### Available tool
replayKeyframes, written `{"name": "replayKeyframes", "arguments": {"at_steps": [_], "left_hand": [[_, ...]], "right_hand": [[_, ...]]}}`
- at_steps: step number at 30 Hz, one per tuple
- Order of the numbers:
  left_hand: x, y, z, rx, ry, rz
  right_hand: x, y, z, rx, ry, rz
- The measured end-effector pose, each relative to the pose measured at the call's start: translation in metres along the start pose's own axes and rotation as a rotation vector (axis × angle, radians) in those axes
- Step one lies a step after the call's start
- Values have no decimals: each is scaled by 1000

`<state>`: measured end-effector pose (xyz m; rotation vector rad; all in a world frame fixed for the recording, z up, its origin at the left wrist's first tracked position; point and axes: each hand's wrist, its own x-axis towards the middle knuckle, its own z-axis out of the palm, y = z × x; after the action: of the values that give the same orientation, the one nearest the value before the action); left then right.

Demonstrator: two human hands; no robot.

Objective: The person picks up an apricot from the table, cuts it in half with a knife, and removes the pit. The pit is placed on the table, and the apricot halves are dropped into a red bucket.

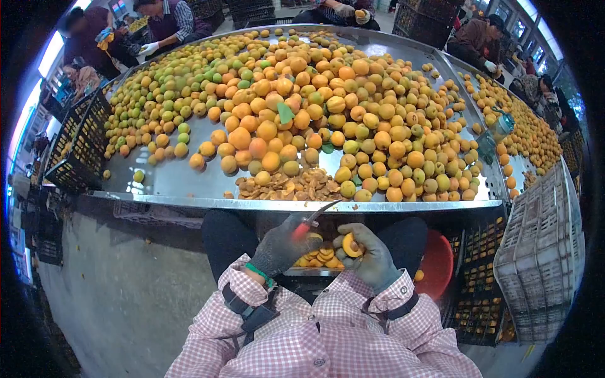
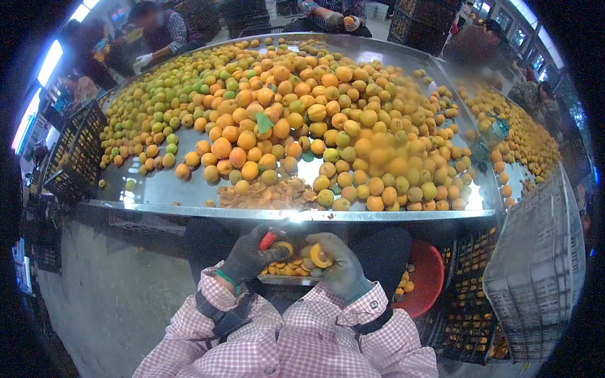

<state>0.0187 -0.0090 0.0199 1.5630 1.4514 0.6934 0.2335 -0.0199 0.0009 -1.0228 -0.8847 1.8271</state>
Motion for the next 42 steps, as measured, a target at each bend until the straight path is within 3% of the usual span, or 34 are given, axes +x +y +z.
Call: {"name": "replayKeyframes", "arguments": {"at_steps": [1,2,7,8,9,10,11,13,14,16,17,19,20,21,23,24,25,27,28,29,31,32,35,40,41,42], "left_hand": [[-1,-1,0,230,23,11],[-1,0,-1,231,23,10],[4,6,-4,-243,89,118],[3,11,-5,-240,95,118],[0,20,-5,-555,-13,-15],[-1,31,-9,-864,-121,-141],[-2,38,-14,-968,-231,-141],[-1,29,-3,-1134,-208,-78],[1,23,-3,-1120,-189,-52],[2,15,-4,-1047,-206,196],[1,15,-5,-1041,-195,202],[-2,14,-6,-996,-237,259],[0,10,-3,-1121,-295,223],[-1,9,-6,-1116,-288,222],[-5,23,-15,-998,-372,199],[-12,49,-21,-900,-263,170],[-3,36,-10,-797,-204,317],[0,27,-2,-1116,-160,139],[8,25,2,-1283,-88,198],[8,29,5,-1284,112,155],[15,26,-2,-1672,-9,278],[15,27,-3,-1677,-8,269],[10,37,-3,-1694,-47,304],[-2,30,14,-1439,-69,180],[-5,27,17,-1392,-110,143],[-7,25,22,-1028,8,185]], "right_hand": [[1,3,-10,-112,-40,25],[1,7,-15,-190,-48,65],[1,22,0,-285,-252,133],[0,20,8,-35,-304,369],[2,19,16,218,-354,599],[2,31,20,246,-411,624],[4,42,21,404,-425,622],[1,36,28,638,-495,686],[-1,33,32,621,-525,678],[-5,28,39,287,-307,522],[-5,22,40,283,-320,522],[-4,14,40,571,-307,547],[-5,14,41,669,-339,568],[-6,14,41,670,-347,571],[-10,15,42,327,-299,403],[-11,10,46,494,-205,458],[-13,6,48,503,-185,468],[-16,0,49,201,-199,270],[-20,0,48,209,-177,281],[-24,1,48,257,-177,263],[-25,-3,49,347,-186,212],[-27,-19,50,544,-215,292],[-24,-9,38,442,-262,314],[-32,-1,31,493,-295,386],[-31,15,24,194,-297,281],[-24,23,22,-105,-308,157]]}}
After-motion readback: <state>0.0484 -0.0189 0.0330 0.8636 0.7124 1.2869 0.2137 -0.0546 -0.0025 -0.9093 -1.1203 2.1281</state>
